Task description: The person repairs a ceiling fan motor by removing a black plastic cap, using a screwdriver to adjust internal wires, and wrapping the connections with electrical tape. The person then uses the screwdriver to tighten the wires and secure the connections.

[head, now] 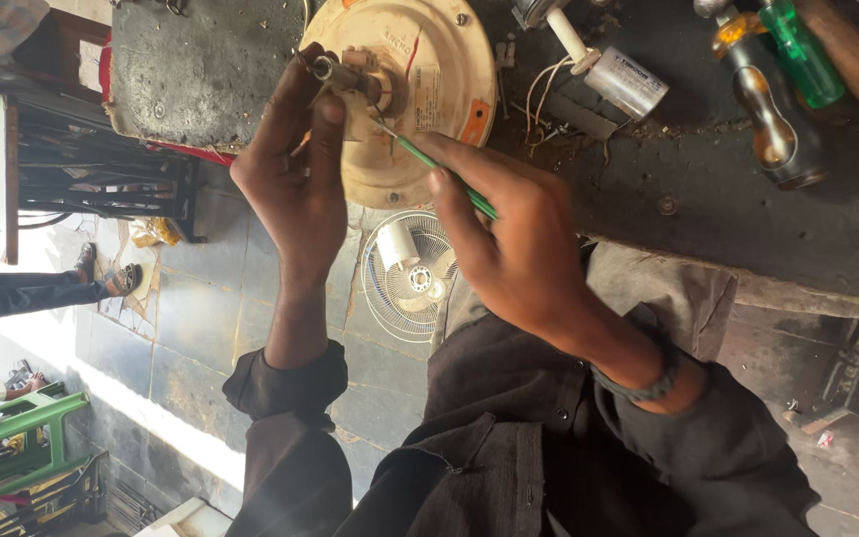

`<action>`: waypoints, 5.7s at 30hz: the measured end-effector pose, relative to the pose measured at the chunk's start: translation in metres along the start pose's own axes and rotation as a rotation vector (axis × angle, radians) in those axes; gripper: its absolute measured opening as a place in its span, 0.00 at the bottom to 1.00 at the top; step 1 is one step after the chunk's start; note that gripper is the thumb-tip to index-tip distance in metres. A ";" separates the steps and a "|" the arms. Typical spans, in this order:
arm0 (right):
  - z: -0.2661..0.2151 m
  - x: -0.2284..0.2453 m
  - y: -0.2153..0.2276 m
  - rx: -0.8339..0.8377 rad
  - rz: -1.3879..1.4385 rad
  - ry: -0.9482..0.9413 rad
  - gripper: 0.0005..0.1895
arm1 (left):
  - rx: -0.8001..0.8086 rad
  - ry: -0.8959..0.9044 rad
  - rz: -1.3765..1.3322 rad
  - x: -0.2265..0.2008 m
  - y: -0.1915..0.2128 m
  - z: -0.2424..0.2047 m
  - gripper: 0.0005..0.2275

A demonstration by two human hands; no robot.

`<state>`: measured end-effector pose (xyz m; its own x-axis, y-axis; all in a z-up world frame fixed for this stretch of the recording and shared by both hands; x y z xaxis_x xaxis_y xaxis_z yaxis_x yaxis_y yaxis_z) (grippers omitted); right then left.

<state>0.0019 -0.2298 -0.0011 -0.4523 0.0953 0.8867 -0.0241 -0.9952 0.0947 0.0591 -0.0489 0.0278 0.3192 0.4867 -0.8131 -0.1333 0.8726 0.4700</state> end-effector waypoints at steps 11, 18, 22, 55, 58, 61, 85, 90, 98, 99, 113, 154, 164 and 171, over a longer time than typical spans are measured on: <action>0.021 -0.041 -0.016 0.007 0.240 -0.062 0.16 | 0.117 -0.009 -0.181 -0.048 -0.015 0.031 0.15; 0.056 -0.072 -0.006 0.163 0.269 -0.158 0.14 | 0.455 -0.012 -0.301 -0.037 -0.033 0.044 0.23; 0.055 -0.062 -0.019 0.176 0.269 -0.042 0.14 | 0.532 0.008 -0.321 -0.014 -0.031 0.051 0.23; 0.024 -0.043 -0.049 0.049 0.497 -0.398 0.18 | 0.510 -0.039 -0.425 0.010 -0.029 0.053 0.21; 0.032 -0.029 -0.041 0.078 0.460 -0.242 0.18 | 0.561 -0.043 -0.426 0.006 -0.031 0.055 0.21; 0.032 -0.042 -0.038 0.209 0.380 -0.321 0.19 | 0.658 -0.008 -0.484 0.006 -0.034 0.055 0.21; 0.019 -0.047 -0.056 0.032 0.636 -0.466 0.19 | 0.553 -0.095 -0.444 0.006 -0.031 0.061 0.19; 0.024 -0.039 -0.044 0.095 0.445 -0.265 0.19 | 0.606 -0.061 -0.483 0.009 -0.032 0.056 0.20; 0.047 -0.063 -0.033 0.267 0.432 -0.319 0.19 | 0.759 -0.052 -0.514 0.005 -0.039 0.061 0.21; 0.046 -0.062 -0.035 0.245 0.437 -0.308 0.19 | 0.738 -0.055 -0.502 0.005 -0.038 0.063 0.21; 0.012 -0.046 -0.067 -0.021 0.868 -0.537 0.21 | 0.627 -0.089 -0.505 0.016 -0.033 0.059 0.20; 0.024 -0.028 -0.023 -0.093 -0.093 0.047 0.13 | 0.282 -0.113 -0.129 0.007 -0.007 0.052 0.17; 0.011 -0.012 -0.012 -0.139 -0.095 0.101 0.10 | -0.130 -0.109 0.105 0.002 -0.006 0.037 0.13; 0.018 0.002 0.006 -0.139 -0.172 0.065 0.14 | -0.042 0.114 -0.331 0.049 0.014 0.081 0.08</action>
<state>0.0174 -0.2356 0.0092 -0.4870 0.2668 0.8316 -0.2261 -0.9582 0.1750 0.1492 -0.0161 0.0219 0.2454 0.1767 -0.9532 -0.0791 0.9836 0.1620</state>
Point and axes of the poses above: each hand's wrist, its own z-axis towards the middle knuckle, its own y-axis out of the back of the hand, x = y × z, the point moved 9 cm from there along z, towards the middle knuckle, and after that the axes turned 6 degrees about y, right-handed, at the moved point
